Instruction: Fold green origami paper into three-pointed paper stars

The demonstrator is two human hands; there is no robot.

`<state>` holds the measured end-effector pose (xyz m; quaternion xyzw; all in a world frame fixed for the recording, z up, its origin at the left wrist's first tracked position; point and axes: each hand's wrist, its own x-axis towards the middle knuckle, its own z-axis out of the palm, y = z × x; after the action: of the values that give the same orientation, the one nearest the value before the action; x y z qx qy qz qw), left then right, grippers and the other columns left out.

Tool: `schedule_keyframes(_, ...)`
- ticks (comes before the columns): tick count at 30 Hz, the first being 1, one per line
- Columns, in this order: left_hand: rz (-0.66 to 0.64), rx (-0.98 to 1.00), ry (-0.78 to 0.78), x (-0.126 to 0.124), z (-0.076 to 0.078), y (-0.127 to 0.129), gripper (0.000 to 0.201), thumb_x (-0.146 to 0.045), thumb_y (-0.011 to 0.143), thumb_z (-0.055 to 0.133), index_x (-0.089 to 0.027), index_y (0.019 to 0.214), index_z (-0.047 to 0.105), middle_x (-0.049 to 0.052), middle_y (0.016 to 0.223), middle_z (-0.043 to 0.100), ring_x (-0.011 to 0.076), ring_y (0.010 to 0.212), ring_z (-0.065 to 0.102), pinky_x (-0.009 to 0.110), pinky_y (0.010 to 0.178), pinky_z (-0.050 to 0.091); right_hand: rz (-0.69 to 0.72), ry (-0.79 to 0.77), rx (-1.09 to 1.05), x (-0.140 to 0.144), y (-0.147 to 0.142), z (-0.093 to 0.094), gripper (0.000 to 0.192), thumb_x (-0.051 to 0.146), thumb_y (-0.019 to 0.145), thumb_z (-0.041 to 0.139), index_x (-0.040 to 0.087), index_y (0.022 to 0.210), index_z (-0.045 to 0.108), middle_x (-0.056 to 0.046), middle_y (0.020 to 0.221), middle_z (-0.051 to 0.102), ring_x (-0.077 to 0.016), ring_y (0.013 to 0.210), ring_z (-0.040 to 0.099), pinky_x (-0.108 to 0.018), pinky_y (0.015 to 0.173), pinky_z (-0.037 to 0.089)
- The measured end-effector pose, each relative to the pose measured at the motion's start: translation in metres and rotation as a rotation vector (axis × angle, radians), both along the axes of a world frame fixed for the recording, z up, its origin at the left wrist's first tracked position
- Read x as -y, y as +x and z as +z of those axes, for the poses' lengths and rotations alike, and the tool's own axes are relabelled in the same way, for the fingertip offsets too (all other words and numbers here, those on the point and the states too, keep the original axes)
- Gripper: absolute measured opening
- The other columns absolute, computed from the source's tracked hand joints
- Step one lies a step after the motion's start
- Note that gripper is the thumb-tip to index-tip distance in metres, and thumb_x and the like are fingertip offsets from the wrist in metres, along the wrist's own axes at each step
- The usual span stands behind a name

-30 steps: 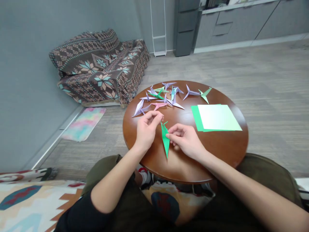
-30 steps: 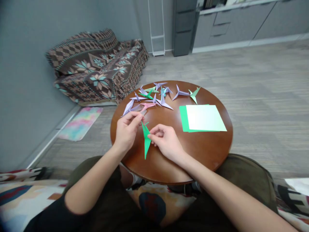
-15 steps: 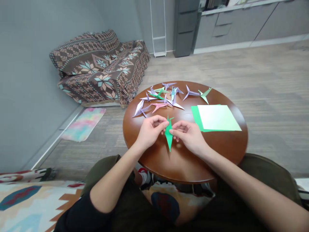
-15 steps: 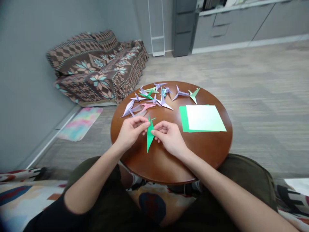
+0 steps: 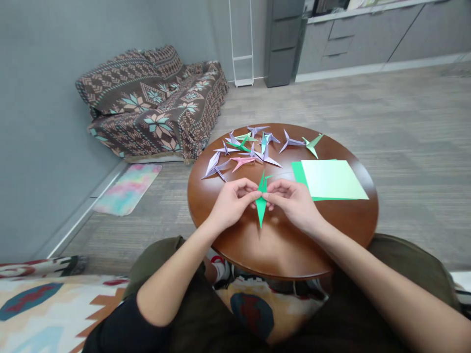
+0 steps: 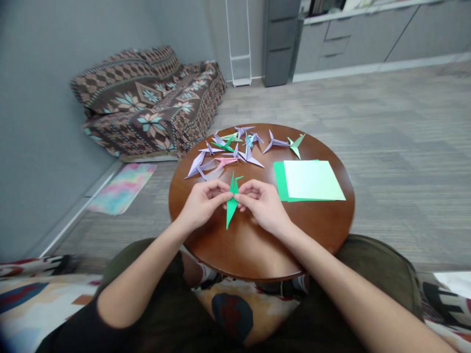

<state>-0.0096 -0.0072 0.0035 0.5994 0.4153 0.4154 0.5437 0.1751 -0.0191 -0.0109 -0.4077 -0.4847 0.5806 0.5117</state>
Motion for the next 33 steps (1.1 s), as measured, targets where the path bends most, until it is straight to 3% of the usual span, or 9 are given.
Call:
schedule_keyframes(7,0.063,0.097,-0.013,0.000,-0.003,0.003,0.035,-0.039,0.070,0.093,-0.016,0.074,0.067,-0.001,0.067,0.068,0.0123,0.060,0.063,0.026,0.062,0.054,0.034,0.072,0.074,0.001,0.001,0.003,0.043,0.056,0.073,0.090,0.018,0.079,0.072,-0.001,0.063,0.070,-0.0153,0.057,0.065,-0.031,0.059,0.057)
schedule_keyframes(10,0.123,0.146,-0.039,0.002,-0.005,0.008,0.037,-0.037,0.068,0.096,-0.015,0.084,0.070,0.001,0.078,0.073,0.0138,0.070,0.068,0.026,0.068,0.058,-0.020,0.116,0.079,0.001,0.002,0.001,0.037,0.052,0.077,0.088,0.019,0.080,0.071,-0.001,0.065,0.070,-0.0168,0.059,0.067,-0.032,0.061,0.058)
schedule_keyframes(12,0.154,0.200,-0.151,0.004,-0.006,0.010,0.045,-0.037,0.067,0.097,-0.016,0.097,0.070,0.003,0.088,0.076,0.0150,0.075,0.072,0.027,0.070,0.060,-0.084,0.154,0.091,0.001,0.003,-0.002,0.032,0.048,0.080,0.086,0.020,0.081,0.070,-0.001,0.067,0.070,-0.0177,0.061,0.068,-0.033,0.062,0.058)
schedule_keyframes(14,0.105,0.227,-0.325,0.007,-0.007,0.012,0.050,-0.038,0.067,0.097,-0.016,0.103,0.069,0.005,0.090,0.077,0.0155,0.074,0.074,0.028,0.070,0.062,-0.137,0.197,0.118,-0.001,0.005,-0.005,0.025,0.043,0.084,0.083,0.021,0.082,0.069,-0.001,0.070,0.071,-0.0183,0.063,0.070,-0.033,0.064,0.059)
schedule_keyframes(17,-0.032,0.188,-0.488,0.011,-0.006,0.012,0.043,-0.040,0.069,0.097,-0.012,0.089,0.072,0.007,0.079,0.075,0.0134,0.067,0.072,0.026,0.067,0.061,-0.175,0.265,0.187,-0.003,0.008,-0.010,0.020,0.038,0.088,0.079,0.022,0.085,0.068,-0.001,0.075,0.072,-0.0193,0.067,0.072,-0.035,0.068,0.059)
schedule_keyframes(23,-0.080,0.126,-0.487,0.013,0.000,0.008,0.040,-0.048,0.071,0.094,-0.013,0.072,0.074,0.003,0.062,0.068,0.0077,0.050,0.061,0.017,0.048,0.050,-0.278,0.327,0.316,-0.007,0.011,-0.013,0.018,0.038,0.091,0.073,0.022,0.085,0.067,-0.003,0.079,0.070,-0.0189,0.067,0.068,-0.036,0.067,0.056)
schedule_keyframes(29,-0.092,0.115,-0.515,0.015,0.006,0.006,0.037,-0.045,0.072,0.093,-0.014,0.068,0.073,0.002,0.058,0.066,0.0070,0.045,0.058,0.016,0.044,0.047,-0.329,0.332,0.327,-0.011,0.011,-0.014,0.018,0.037,0.091,0.072,0.022,0.086,0.066,-0.003,0.081,0.070,-0.0201,0.069,0.069,-0.037,0.068,0.056)
schedule_keyframes(33,-0.185,0.039,-0.504,0.016,0.006,0.004,0.038,-0.047,0.074,0.090,-0.015,0.068,0.071,0.002,0.058,0.066,0.0085,0.045,0.059,0.017,0.044,0.046,-0.364,0.329,0.299,-0.013,0.013,-0.014,0.018,0.039,0.091,0.073,0.023,0.087,0.065,-0.002,0.078,0.069,-0.0201,0.069,0.069,-0.037,0.070,0.057)
